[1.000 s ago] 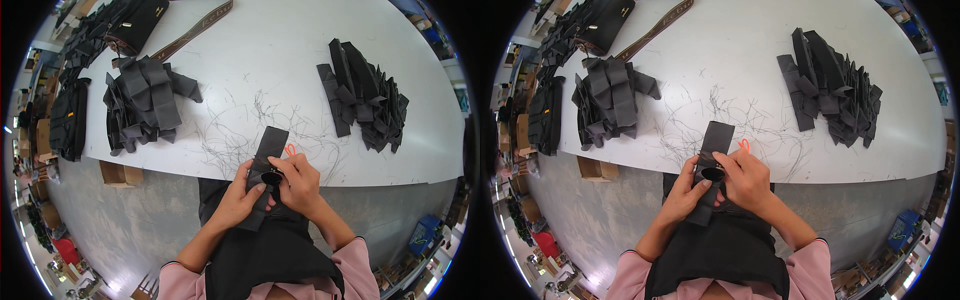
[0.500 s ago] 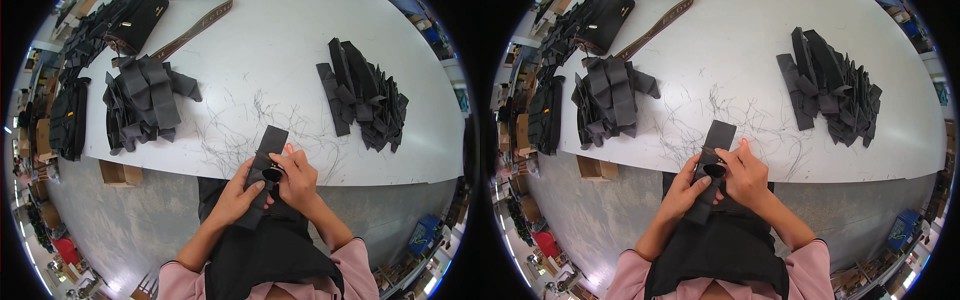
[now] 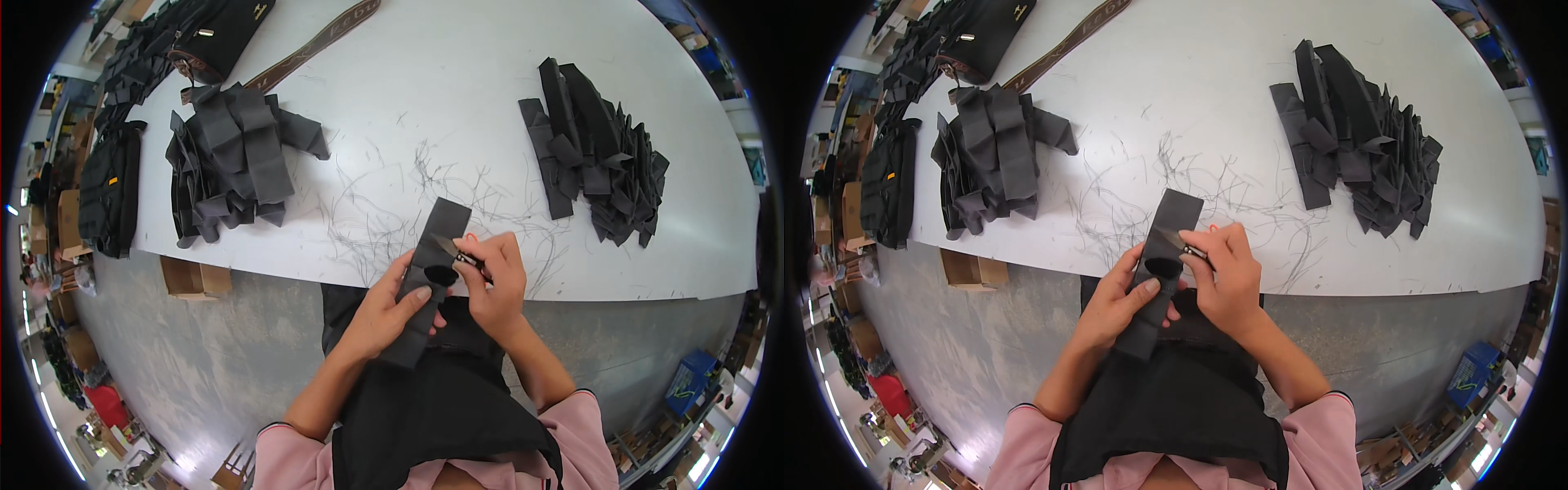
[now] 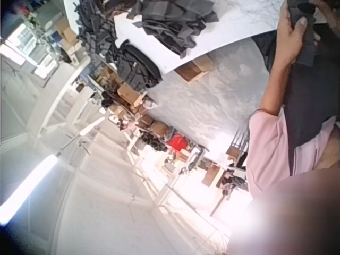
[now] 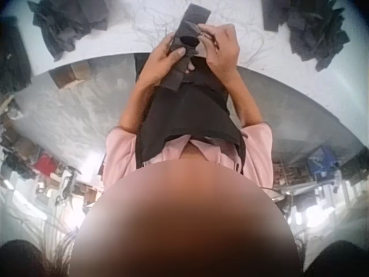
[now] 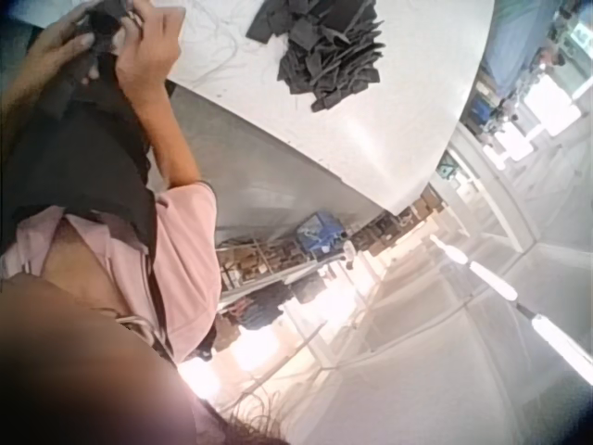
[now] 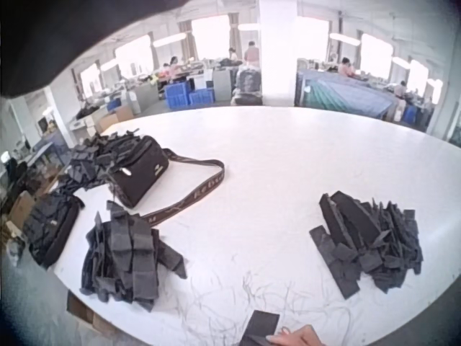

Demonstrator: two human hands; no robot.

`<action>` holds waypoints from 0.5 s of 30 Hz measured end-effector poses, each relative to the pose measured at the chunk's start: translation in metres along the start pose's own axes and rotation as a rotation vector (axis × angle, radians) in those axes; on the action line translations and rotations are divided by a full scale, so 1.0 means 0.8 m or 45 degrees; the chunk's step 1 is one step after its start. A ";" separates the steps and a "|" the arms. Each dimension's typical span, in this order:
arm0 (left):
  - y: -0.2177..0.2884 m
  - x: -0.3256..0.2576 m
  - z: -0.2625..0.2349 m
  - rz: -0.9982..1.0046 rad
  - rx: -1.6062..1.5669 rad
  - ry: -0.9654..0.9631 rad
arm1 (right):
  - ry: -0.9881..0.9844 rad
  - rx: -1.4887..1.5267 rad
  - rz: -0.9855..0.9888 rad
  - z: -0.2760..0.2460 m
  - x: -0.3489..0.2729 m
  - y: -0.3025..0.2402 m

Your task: Inspecting and trimming loose threads from black fabric strips using a small tool.

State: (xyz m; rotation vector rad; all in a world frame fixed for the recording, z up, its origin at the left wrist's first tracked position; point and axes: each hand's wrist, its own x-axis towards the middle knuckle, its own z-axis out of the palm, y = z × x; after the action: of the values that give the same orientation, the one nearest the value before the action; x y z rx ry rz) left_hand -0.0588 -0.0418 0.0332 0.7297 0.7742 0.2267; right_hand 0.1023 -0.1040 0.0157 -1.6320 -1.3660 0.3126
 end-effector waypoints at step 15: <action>-0.007 0.003 -0.012 0.168 -0.157 0.003 | -0.269 0.066 0.251 -0.030 -0.018 -0.027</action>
State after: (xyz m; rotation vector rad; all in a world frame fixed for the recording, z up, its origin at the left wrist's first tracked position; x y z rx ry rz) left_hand -0.0643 -0.0403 0.0237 0.6642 0.7085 0.3917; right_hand 0.1009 -0.1298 0.0402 -1.7313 -1.3412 0.6475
